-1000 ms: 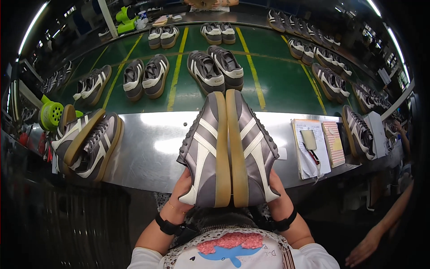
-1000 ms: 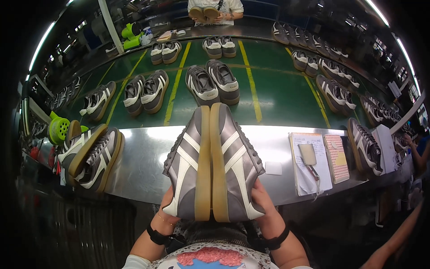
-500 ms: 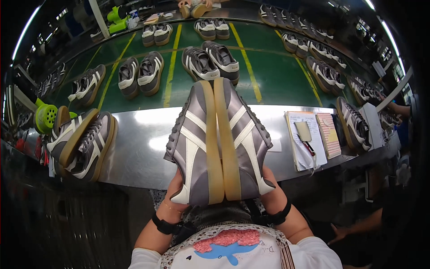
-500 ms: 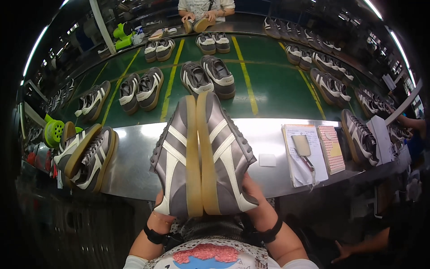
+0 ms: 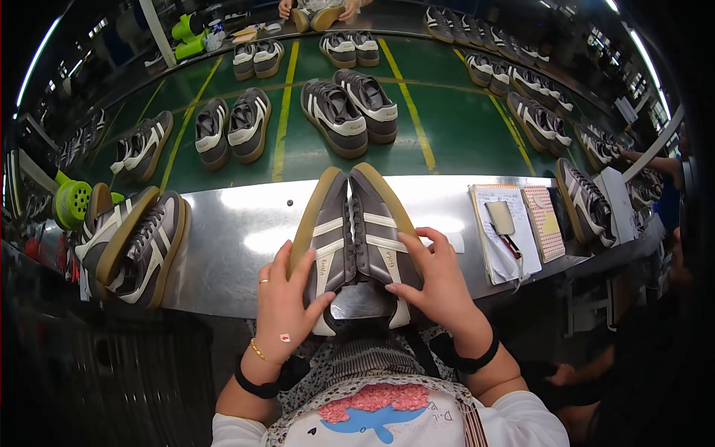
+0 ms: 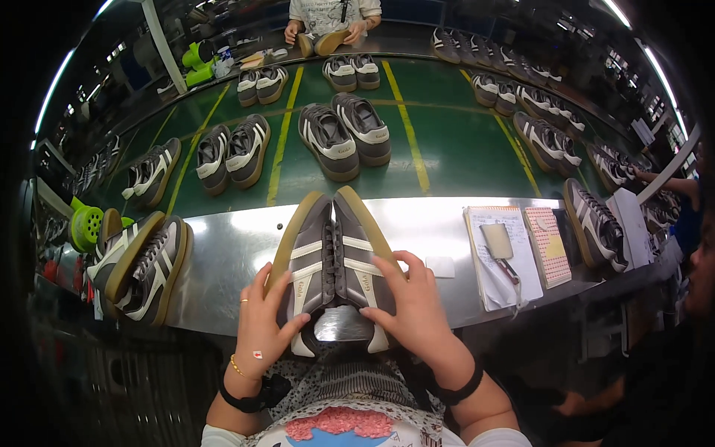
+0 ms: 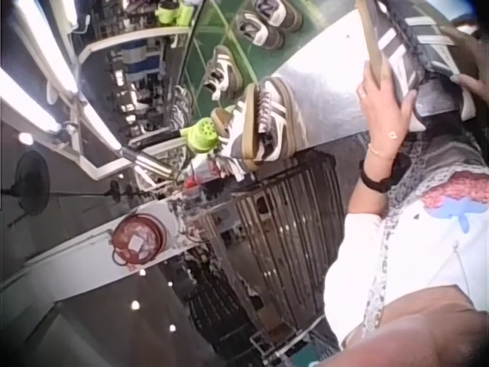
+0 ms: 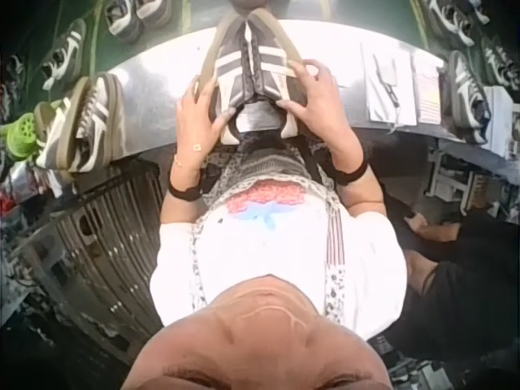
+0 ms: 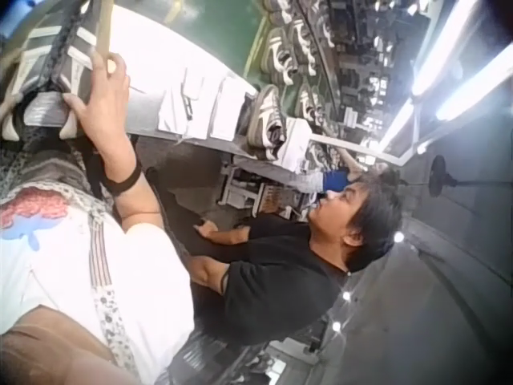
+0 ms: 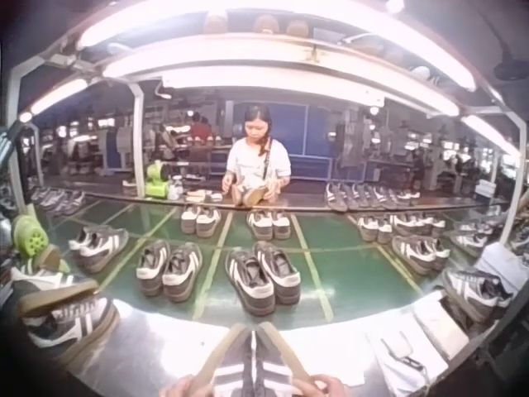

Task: The recorder is inspecting shoes for quality, checking components, and marking them or updating a log sheet on an industrial conveyor line.

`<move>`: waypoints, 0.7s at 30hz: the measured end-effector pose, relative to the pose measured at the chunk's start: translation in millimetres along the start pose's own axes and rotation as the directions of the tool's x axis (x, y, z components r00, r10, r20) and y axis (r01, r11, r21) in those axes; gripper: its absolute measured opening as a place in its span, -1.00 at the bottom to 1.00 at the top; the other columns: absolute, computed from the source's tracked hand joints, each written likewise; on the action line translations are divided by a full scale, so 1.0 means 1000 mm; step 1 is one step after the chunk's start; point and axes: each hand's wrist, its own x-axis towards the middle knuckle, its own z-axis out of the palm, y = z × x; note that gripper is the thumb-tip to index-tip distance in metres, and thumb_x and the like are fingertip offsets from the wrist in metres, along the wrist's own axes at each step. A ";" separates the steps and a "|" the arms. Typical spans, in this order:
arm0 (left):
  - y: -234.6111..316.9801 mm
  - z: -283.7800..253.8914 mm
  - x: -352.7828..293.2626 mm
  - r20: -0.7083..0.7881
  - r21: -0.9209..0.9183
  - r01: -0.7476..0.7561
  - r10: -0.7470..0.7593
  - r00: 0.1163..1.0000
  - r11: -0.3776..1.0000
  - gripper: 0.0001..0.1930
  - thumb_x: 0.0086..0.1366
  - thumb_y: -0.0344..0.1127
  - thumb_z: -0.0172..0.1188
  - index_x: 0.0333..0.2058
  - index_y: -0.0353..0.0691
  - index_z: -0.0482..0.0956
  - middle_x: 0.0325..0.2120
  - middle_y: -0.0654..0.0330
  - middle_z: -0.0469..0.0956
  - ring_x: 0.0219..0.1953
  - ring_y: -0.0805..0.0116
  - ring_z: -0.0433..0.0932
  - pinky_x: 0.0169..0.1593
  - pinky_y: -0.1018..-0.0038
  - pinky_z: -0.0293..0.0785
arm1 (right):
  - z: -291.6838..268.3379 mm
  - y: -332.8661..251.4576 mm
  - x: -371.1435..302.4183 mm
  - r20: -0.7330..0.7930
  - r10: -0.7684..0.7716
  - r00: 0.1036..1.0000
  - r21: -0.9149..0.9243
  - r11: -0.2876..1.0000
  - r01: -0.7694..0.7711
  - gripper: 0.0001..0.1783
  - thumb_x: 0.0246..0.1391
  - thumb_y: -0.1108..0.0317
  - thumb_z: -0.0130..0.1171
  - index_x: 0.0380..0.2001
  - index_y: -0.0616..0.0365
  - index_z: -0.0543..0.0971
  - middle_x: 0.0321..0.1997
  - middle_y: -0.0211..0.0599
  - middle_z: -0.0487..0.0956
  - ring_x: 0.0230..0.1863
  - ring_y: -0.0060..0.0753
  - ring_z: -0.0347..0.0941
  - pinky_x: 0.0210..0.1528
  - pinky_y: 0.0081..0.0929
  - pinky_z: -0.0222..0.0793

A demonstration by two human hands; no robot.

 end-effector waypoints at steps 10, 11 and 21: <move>-0.061 0.009 0.022 0.377 -0.744 0.382 -0.128 0.917 0.547 -0.47 0.38 -0.09 -0.10 0.23 -0.23 0.15 0.09 0.08 0.34 0.12 0.35 0.28 0.15 0.50 0.17 | 0.010 0.040 0.022 0.364 0.240 0.900 0.452 0.799 -0.396 -0.46 0.28 0.11 -0.15 0.24 0.12 0.19 0.09 -0.17 0.40 0.12 -0.49 0.26 0.11 -0.48 0.21; -0.061 0.010 0.022 0.389 -0.763 0.404 -0.140 0.910 0.504 -0.47 0.39 -0.08 -0.11 0.23 -0.24 0.15 0.09 0.09 0.34 0.12 0.35 0.29 0.16 0.49 0.18 | 0.013 0.040 0.022 0.362 0.250 0.898 0.451 0.796 -0.404 -0.46 0.28 0.11 -0.15 0.24 0.12 0.19 0.09 -0.17 0.40 0.12 -0.49 0.26 0.11 -0.48 0.21; -0.053 0.021 0.037 0.547 -0.667 0.316 -0.155 0.823 -0.675 -0.51 0.34 -0.18 -0.28 0.03 -0.50 0.32 -0.08 -0.25 0.43 -0.07 -0.06 0.49 0.00 0.10 0.48 | 0.047 0.031 0.046 0.517 0.195 0.834 0.771 -0.530 -0.354 -0.45 0.25 0.05 -0.36 0.07 0.22 0.37 -0.01 0.14 0.47 -0.04 0.03 0.47 -0.03 0.10 0.38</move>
